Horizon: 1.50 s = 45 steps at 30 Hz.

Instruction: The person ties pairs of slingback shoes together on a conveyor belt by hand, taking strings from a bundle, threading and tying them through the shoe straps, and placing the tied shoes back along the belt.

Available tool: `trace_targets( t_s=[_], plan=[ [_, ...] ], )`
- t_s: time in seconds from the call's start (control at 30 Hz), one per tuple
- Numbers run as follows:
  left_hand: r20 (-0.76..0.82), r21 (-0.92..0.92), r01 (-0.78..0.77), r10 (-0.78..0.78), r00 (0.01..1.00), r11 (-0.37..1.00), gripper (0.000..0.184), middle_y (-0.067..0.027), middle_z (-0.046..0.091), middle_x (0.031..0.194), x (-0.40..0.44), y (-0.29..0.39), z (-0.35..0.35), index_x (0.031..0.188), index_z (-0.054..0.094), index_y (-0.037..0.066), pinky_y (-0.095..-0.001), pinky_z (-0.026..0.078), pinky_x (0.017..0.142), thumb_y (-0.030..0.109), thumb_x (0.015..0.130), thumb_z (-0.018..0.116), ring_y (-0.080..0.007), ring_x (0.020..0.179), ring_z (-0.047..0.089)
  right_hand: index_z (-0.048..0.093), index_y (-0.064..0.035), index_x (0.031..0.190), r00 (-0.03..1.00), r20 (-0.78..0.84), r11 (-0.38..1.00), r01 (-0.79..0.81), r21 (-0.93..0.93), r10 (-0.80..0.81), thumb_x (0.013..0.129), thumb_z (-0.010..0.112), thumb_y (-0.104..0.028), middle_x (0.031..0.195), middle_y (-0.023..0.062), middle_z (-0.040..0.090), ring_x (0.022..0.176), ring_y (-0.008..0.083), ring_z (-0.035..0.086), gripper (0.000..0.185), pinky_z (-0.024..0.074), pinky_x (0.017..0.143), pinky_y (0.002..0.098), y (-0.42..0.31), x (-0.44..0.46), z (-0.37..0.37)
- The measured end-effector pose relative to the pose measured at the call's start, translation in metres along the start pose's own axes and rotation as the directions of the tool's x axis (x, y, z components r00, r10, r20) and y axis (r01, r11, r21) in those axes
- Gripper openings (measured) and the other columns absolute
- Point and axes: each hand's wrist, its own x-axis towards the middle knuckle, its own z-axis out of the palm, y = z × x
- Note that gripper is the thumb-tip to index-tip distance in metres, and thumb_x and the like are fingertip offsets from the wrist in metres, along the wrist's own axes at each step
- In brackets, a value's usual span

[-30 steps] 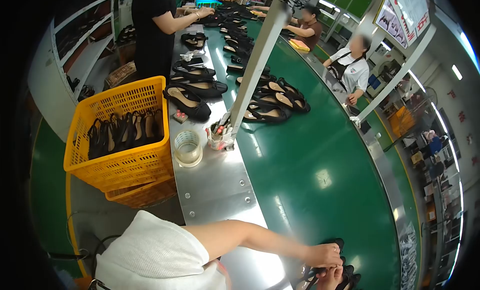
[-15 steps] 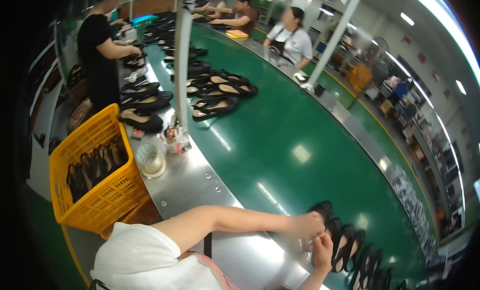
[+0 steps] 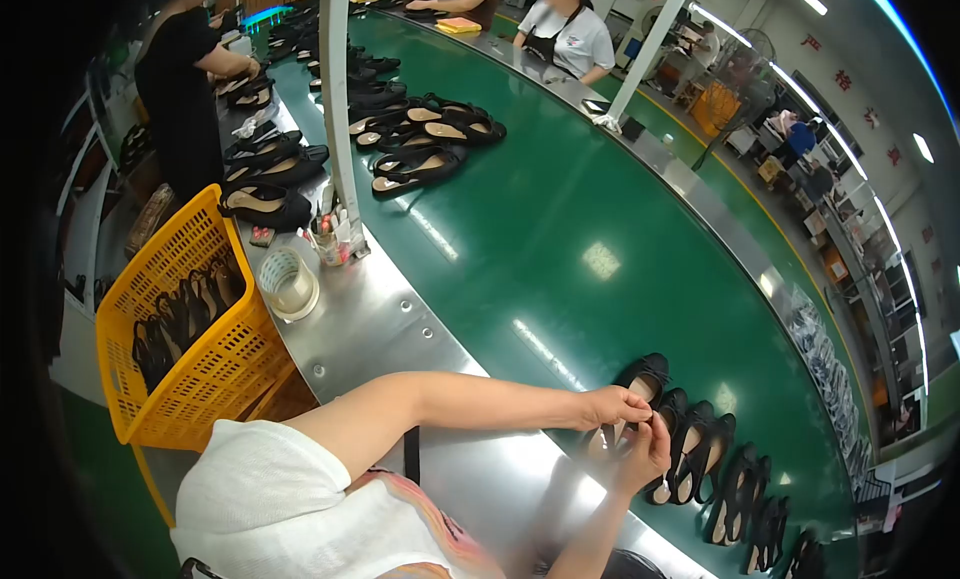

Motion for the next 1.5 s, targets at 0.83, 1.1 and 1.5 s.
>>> trace_targets(
  t_s=[0.83,1.1,1.5],
  plan=[
    [0.373,0.917,-0.397,0.433,0.821,-0.037,0.026,-0.0086,0.059,0.091,0.025,0.018,-0.048,0.1,0.055,0.013,-0.0427,0.044,0.067,0.035,0.088,0.046,-0.0288,0.084,0.058,0.05,-0.0034,0.112,0.997,-0.041,0.924,0.05,-0.379,-0.071,0.091,0.052,-0.015,0.125,0.004,0.05,0.072,0.0065,0.049,0.024,0.04,0.06,0.0178,-0.014,0.007,0.01],
    [-0.124,0.655,0.655,0.802,0.584,-0.376,0.063,-0.0141,0.049,0.115,-0.013,0.262,-0.297,0.126,0.038,0.005,-0.0448,0.03,0.096,0.048,0.083,0.052,-0.0289,0.116,0.039,0.051,-0.0017,0.111,0.863,0.485,0.685,0.271,-0.677,0.139,0.078,0.058,-0.013,0.12,0.0177,0.05,0.111,0.0343,0.047,0.036,0.0358,0.093,0.0422,0.02,-0.085,0.13],
    [-0.687,0.186,0.981,0.708,0.164,-0.047,0.035,-0.0089,0.061,0.111,-0.124,0.369,-0.442,0.106,0.062,0.007,-0.0438,0.019,0.102,0.022,0.076,0.052,-0.0238,0.112,0.049,0.056,-0.0052,0.111,0.78,0.577,0.573,0.364,-0.735,0.245,0.081,0.058,-0.022,0.115,0.0165,0.055,0.106,0.036,0.049,0.034,0.035,0.093,0.0454,0.005,-0.068,0.141]
  ],
)
